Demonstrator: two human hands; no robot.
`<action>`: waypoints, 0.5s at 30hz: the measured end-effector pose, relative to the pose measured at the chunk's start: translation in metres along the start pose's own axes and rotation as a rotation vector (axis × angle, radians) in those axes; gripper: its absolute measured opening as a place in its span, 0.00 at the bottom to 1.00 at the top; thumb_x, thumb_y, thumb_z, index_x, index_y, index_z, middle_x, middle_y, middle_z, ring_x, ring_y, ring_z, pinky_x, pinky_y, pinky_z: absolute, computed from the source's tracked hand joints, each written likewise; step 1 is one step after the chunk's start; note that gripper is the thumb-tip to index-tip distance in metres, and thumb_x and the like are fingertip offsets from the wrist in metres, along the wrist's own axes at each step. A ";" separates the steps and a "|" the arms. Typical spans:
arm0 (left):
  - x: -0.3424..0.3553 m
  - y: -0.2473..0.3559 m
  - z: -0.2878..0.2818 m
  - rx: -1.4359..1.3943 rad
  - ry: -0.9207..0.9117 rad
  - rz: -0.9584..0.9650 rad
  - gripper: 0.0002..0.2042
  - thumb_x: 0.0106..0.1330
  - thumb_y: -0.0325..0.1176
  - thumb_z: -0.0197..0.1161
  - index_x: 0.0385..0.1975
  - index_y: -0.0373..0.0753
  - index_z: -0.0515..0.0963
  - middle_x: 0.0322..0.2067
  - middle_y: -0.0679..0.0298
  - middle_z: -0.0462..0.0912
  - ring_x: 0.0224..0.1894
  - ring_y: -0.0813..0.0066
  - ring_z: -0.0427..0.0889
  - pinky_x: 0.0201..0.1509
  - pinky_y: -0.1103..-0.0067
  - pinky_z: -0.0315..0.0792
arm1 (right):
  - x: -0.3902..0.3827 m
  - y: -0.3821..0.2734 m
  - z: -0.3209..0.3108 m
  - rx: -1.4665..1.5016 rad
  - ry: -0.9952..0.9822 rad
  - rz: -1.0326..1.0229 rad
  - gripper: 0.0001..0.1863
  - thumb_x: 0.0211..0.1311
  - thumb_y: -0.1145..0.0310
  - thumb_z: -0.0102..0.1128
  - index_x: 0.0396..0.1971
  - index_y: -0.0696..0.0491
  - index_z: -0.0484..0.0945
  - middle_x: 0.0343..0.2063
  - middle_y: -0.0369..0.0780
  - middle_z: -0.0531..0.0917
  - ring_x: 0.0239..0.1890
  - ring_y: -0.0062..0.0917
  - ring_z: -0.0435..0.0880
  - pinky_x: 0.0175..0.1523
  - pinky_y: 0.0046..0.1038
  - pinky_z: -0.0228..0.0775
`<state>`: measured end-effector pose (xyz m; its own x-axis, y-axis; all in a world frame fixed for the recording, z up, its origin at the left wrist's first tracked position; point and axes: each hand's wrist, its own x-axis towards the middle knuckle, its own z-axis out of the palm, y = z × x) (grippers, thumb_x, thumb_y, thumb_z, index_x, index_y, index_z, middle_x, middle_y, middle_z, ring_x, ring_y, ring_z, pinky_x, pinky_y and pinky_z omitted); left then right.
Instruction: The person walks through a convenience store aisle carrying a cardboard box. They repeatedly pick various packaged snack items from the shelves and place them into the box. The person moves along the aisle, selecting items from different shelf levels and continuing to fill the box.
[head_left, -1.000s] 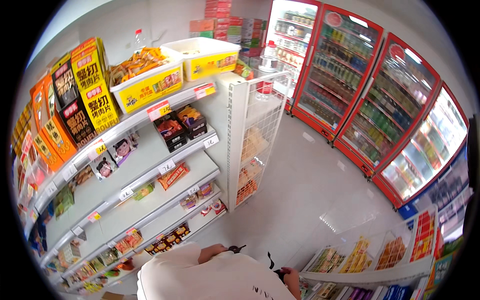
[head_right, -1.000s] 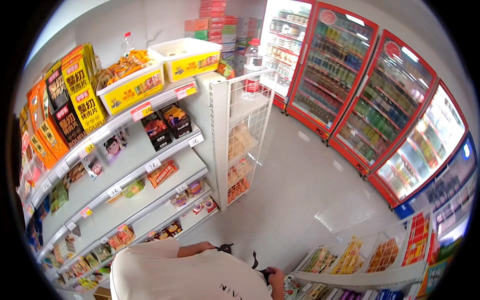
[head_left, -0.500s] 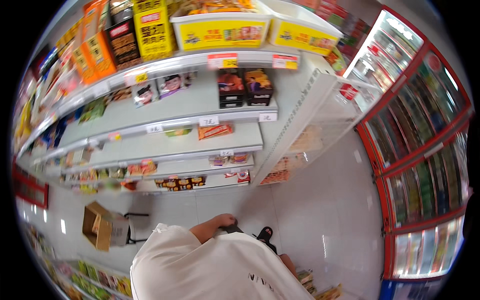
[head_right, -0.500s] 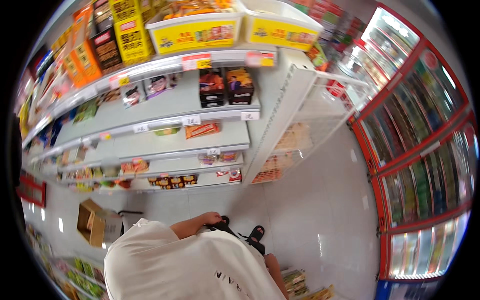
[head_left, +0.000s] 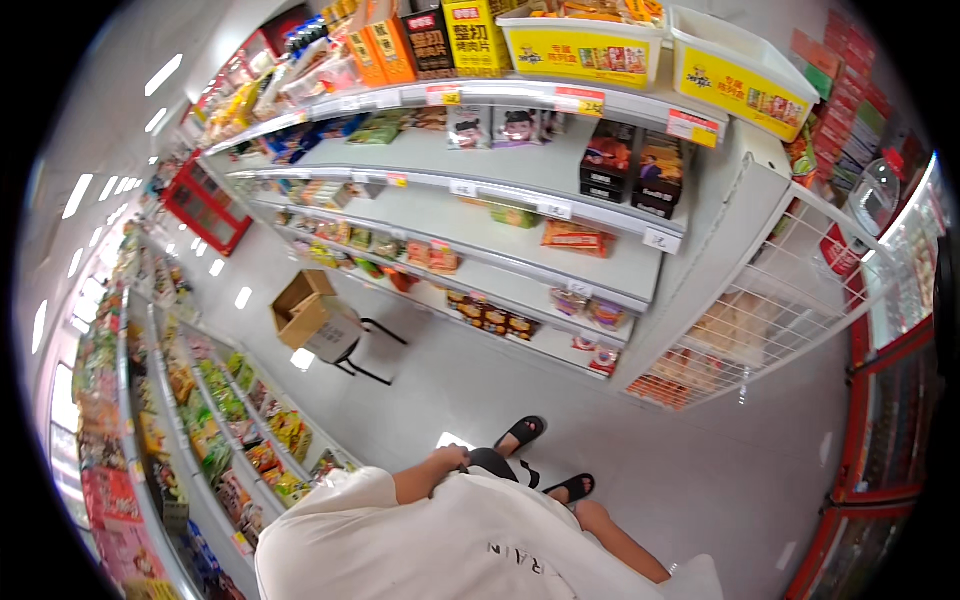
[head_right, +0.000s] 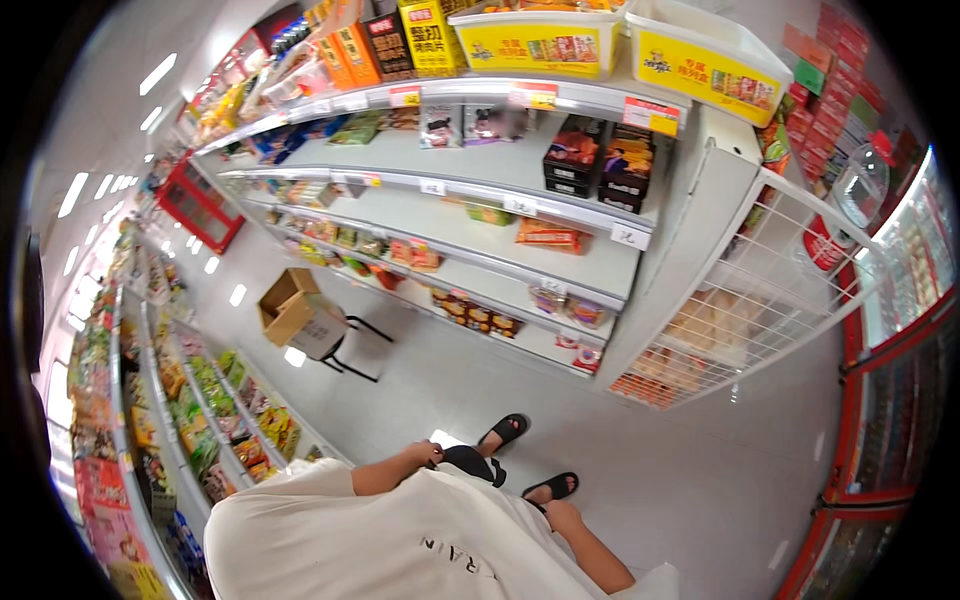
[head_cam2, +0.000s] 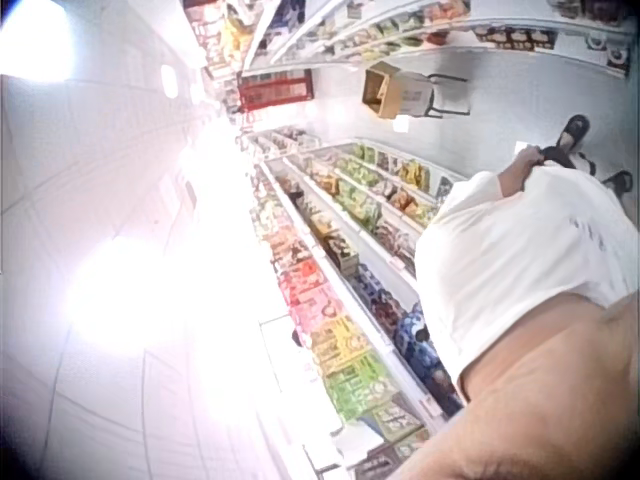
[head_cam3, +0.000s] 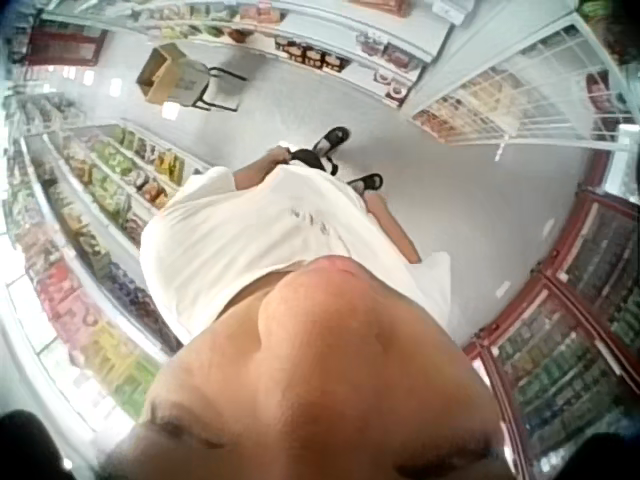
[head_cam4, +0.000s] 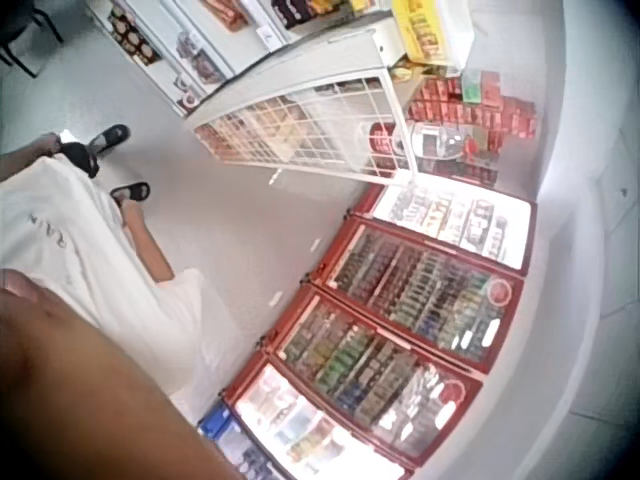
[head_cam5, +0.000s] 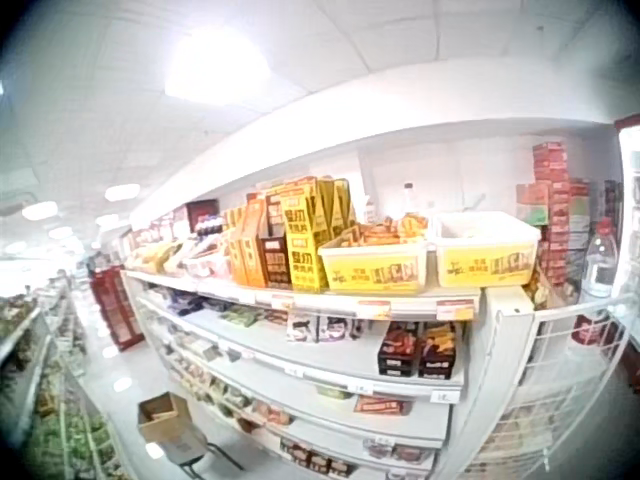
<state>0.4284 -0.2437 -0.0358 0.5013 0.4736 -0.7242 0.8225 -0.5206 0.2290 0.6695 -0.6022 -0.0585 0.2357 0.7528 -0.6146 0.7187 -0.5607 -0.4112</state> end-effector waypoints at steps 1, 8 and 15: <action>-0.015 0.002 0.004 0.029 0.029 -0.053 0.20 0.59 0.50 0.56 0.49 0.54 0.82 0.49 0.54 0.82 0.55 0.57 0.79 0.59 0.63 0.73 | 0.011 -0.005 0.018 0.017 0.132 0.029 0.16 0.60 0.62 0.53 0.31 0.58 0.85 0.34 0.51 0.86 0.38 0.46 0.86 0.43 0.43 0.77; -0.009 -0.070 0.058 -0.258 -0.166 0.029 0.24 0.52 0.50 0.62 0.43 0.40 0.84 0.40 0.52 0.86 0.45 0.59 0.84 0.49 0.65 0.75 | 0.073 -0.038 -0.027 0.327 0.050 -0.084 0.14 0.62 0.58 0.58 0.38 0.51 0.85 0.35 0.46 0.86 0.40 0.41 0.85 0.46 0.38 0.76; 0.054 -0.069 0.059 -0.513 -0.252 0.403 0.18 0.58 0.43 0.60 0.42 0.39 0.84 0.36 0.57 0.87 0.41 0.64 0.84 0.49 0.69 0.74 | 0.145 -0.050 0.001 0.222 -0.377 -0.166 0.23 0.59 0.53 0.61 0.51 0.50 0.82 0.46 0.43 0.86 0.48 0.29 0.83 0.53 0.35 0.73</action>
<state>0.3825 -0.2238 -0.1291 0.7672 0.1030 -0.6330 0.6398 -0.1909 0.7444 0.6671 -0.4652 -0.1280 -0.1540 0.6840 -0.7130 0.5599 -0.5342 -0.6334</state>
